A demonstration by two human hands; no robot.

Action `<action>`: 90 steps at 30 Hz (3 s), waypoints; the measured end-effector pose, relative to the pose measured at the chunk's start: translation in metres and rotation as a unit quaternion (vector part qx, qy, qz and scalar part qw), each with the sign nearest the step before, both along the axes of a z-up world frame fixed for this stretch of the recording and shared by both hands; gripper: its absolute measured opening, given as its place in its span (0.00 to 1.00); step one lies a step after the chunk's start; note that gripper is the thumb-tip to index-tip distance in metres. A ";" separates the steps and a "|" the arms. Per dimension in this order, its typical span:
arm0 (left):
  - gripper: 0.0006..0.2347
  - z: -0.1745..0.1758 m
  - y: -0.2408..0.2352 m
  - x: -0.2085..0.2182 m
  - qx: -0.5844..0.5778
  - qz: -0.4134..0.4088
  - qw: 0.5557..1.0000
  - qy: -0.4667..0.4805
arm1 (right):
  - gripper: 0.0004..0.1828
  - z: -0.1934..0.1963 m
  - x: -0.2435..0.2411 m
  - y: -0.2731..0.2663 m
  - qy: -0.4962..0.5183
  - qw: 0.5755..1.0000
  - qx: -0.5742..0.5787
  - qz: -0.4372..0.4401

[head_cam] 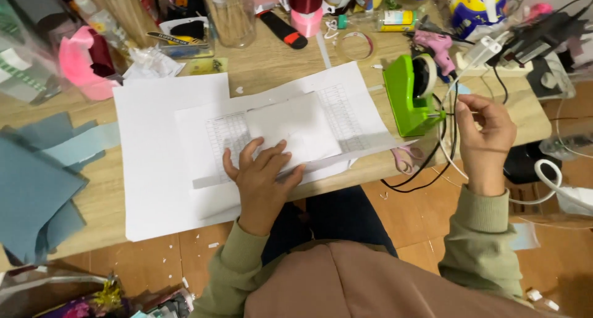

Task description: The person folds a printed paper template into a small box shape, aligning edges and creasing folds. They then use clear tape to secure the box's flaps and seams, pressing the tape down to hold the structure together.

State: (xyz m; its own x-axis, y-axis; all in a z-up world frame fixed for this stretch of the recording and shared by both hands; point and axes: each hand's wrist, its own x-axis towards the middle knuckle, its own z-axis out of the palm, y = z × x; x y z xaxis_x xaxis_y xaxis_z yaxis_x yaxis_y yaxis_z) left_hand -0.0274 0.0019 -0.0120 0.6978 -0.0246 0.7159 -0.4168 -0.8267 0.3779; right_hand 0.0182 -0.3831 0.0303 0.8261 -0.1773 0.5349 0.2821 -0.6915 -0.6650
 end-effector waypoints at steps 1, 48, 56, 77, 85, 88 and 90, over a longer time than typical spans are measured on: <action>0.10 0.001 0.000 0.000 -0.003 -0.006 1.000 -0.002 | 0.06 -0.005 0.004 -0.005 -0.002 1.000 -0.003 -0.006; 0.10 0.000 -0.003 -0.003 0.010 0.013 1.000 -0.010 | 0.13 -0.051 0.014 -0.002 0.224 0.904 0.345 -0.117; 0.11 -0.003 -0.003 -0.003 0.006 0.012 1.000 -0.011 | 0.11 -0.061 0.013 -0.029 0.197 0.948 0.249 -0.026; 0.13 -0.005 0.005 0.010 0.130 -0.015 0.983 -0.127 | 0.09 -0.022 0.021 -0.046 0.248 0.968 -0.028 0.006; 0.17 -0.009 0.005 0.012 0.153 0.001 0.980 -0.129 | 0.06 -0.008 0.024 -0.044 0.261 0.961 -0.097 0.004; 0.16 -0.009 0.005 0.013 0.164 0.015 0.977 -0.133 | 0.07 -0.012 0.025 -0.050 0.268 0.960 -0.084 0.007; 0.18 -0.006 0.006 0.012 0.153 0.008 0.979 -0.132 | 0.07 -0.019 0.026 -0.055 0.244 0.966 -0.083 0.028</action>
